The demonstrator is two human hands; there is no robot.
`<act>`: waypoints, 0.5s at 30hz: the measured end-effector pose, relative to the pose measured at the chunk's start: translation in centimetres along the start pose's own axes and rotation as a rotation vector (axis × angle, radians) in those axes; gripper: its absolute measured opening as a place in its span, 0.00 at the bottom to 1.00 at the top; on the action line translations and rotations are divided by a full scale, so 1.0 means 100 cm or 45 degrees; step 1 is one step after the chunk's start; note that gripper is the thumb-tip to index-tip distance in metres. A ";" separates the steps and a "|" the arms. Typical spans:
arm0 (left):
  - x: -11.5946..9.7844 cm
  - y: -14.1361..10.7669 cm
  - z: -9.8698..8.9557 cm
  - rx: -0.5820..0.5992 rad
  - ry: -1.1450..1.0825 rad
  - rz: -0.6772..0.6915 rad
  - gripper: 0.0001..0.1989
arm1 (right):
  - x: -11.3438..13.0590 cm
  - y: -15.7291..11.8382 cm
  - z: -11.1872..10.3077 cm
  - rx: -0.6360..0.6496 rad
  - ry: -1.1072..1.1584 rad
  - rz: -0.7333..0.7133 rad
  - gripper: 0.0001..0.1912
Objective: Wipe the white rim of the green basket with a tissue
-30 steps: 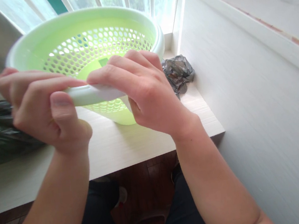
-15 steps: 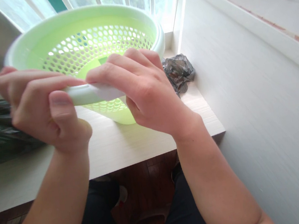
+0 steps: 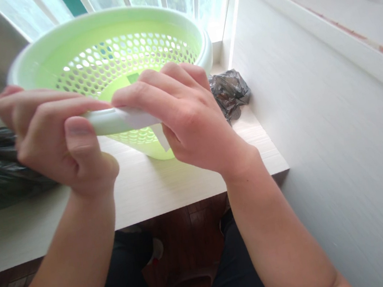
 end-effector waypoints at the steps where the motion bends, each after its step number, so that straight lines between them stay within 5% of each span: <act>1: 0.000 0.000 0.000 -0.002 -0.009 -0.004 0.19 | -0.001 0.000 0.000 0.001 -0.003 0.010 0.19; 15: 0.000 -0.001 0.000 -0.010 -0.005 -0.050 0.19 | 0.000 -0.002 0.001 0.040 -0.010 -0.019 0.24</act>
Point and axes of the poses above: each hand's wrist, its own y-axis towards the middle knuckle, its own z-axis out of the palm, x = y × z, the point moved 7 cm from there along y, towards the middle knuckle, and after that the axes turned 6 degrees about -x, right-handed, at the moved point
